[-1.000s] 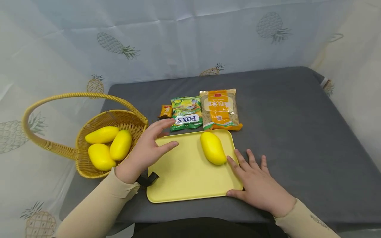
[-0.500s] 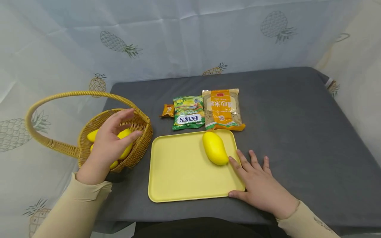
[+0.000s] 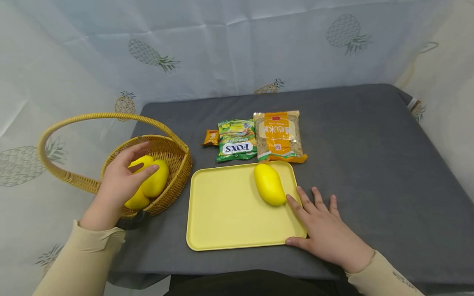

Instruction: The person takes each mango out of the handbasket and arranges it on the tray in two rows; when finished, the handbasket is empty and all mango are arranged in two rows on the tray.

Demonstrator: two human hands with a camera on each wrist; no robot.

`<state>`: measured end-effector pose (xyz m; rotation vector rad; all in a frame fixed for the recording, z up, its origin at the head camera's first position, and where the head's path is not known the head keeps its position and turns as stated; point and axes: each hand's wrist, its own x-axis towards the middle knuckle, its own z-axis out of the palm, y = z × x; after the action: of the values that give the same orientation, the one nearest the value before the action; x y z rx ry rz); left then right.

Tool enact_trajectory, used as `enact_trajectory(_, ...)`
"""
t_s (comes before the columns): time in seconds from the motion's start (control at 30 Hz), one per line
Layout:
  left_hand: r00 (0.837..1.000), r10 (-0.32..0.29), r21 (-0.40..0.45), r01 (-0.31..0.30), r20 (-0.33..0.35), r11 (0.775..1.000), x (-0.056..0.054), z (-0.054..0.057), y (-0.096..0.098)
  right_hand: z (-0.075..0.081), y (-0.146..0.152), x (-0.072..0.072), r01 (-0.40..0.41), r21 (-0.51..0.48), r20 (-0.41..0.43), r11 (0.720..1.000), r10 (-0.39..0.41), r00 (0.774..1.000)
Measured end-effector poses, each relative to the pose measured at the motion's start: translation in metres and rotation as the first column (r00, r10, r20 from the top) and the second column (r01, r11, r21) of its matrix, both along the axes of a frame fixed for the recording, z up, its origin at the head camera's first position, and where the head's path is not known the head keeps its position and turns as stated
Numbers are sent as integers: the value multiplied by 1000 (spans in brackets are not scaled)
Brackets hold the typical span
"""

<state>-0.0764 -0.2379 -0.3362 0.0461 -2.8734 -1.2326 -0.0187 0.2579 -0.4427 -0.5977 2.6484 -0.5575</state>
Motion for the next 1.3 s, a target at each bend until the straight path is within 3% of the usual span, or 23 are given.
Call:
enact_trajectory(0.2, 992, -4, -25, 8, 124, 1000, 1, -9, -7, -2, 2, -1, -5, 3, 4, 1000, 5, 1000)
enact_trajectory(0.33, 985, -9, -75, 22, 170, 997, 1, -16, -9, -3, 2, -1, -8, 2, 0, 1000, 8, 1000)
enact_trajectory(0.73, 985, -43, -197, 77, 169, 977, -4, -39, -18, -4, 2, -2, -12, -11, -11, 1000, 12, 1000)
enact_trajectory(1.03, 975, -57, -282, 118, 215, 952, -8, -48, -16, -4, 2, -2, -10, -11, -7, 1000, 10, 1000)
enact_trajectory(1.3, 977, -45, -302, 108, 207, 947, -8, -50, -12, -4, 1, -2, -6, -13, -2, 1000, 6, 1000)
